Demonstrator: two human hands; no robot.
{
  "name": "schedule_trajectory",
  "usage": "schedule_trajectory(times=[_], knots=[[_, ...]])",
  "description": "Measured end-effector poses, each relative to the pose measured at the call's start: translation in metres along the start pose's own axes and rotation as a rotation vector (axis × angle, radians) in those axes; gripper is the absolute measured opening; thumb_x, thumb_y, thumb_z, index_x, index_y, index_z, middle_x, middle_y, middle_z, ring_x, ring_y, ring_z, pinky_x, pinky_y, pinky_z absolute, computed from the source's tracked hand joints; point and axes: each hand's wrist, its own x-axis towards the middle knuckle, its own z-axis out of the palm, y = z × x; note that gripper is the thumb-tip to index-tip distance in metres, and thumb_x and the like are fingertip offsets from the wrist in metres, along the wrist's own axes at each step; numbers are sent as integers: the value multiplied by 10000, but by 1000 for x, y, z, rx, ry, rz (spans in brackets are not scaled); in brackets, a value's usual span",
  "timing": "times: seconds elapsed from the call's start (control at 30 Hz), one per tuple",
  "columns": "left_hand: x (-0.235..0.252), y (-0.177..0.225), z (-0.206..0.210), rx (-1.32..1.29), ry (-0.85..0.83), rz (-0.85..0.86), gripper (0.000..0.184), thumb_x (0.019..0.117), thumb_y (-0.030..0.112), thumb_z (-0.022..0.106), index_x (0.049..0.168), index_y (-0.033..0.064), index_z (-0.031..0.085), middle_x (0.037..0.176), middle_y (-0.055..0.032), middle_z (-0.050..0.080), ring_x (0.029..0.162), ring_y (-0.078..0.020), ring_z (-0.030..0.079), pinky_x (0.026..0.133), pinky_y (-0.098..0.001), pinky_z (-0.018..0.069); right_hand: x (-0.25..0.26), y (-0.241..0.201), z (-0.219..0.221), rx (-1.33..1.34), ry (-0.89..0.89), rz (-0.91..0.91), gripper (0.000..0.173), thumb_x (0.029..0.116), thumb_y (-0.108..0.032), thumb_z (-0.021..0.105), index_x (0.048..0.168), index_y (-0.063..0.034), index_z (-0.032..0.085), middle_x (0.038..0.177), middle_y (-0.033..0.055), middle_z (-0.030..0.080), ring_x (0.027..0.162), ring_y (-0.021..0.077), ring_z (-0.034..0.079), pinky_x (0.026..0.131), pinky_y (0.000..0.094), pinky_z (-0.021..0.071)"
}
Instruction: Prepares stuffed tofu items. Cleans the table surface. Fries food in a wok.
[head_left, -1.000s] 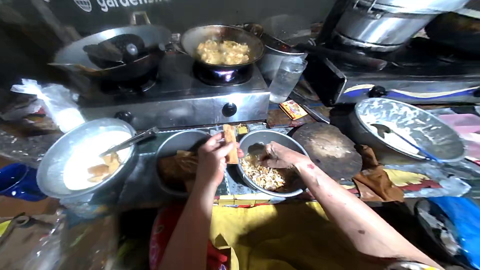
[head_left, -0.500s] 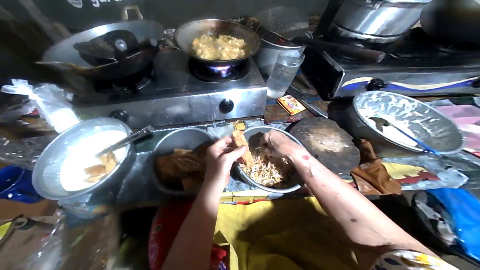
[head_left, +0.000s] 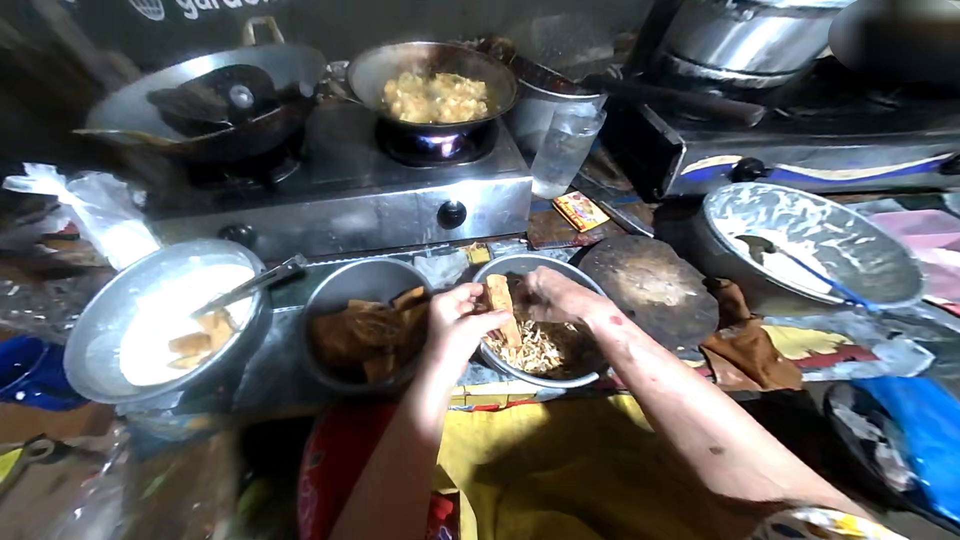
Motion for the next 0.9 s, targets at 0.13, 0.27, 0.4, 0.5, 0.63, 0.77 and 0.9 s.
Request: schedule_trajectory(times=[0.13,0.27,0.4,0.5,0.63,0.77,0.9], knots=[[0,1,2,34,-1,-27,283,766,-174,736,1028,-74,698,805,-69,707,695,-89,658,670,-243,570,-25,10,4,309,231,5,41,858,-14,747,896,-3,736,780,108,687,724,193,639,717,425,526],[1,1,6,57,7,-33,223,780,-167,714,980,-68,703,777,-60,701,665,-82,647,660,-241,569,-45,15,14,509,390,-9,57,842,9,717,897,0,729,775,48,690,691,82,621,686,311,531],[2,-4,9,107,24,-15,218,784,-161,709,982,-72,715,812,-79,708,679,-81,645,647,-233,557,-60,3,18,905,632,0,133,792,64,721,856,-52,728,710,-38,693,637,15,632,639,197,547],[2,-5,15,177,35,13,193,784,-148,717,959,-67,714,801,-70,713,677,-64,648,651,-227,557,-67,-18,22,1126,710,-37,168,783,103,719,849,-49,745,708,-23,721,632,38,663,644,199,575],[0,-8,19,265,32,49,162,776,-138,709,919,-64,723,849,-90,699,717,-70,651,685,-231,565,-64,-34,35,1183,748,-23,170,771,108,729,845,-43,755,712,-16,733,628,43,675,640,202,583],[1,-13,18,332,5,45,132,800,-104,708,918,-48,727,900,-108,687,780,-102,664,717,-261,578,-60,-31,47,896,808,-34,75,815,-12,740,888,-26,748,779,-20,737,669,-14,670,664,171,576],[0,-14,20,319,0,27,113,830,-87,665,922,-51,721,913,-117,683,783,-121,667,717,-282,584,-60,-33,52,454,879,-86,164,876,-121,663,895,-6,778,881,96,760,799,60,705,751,204,564]])
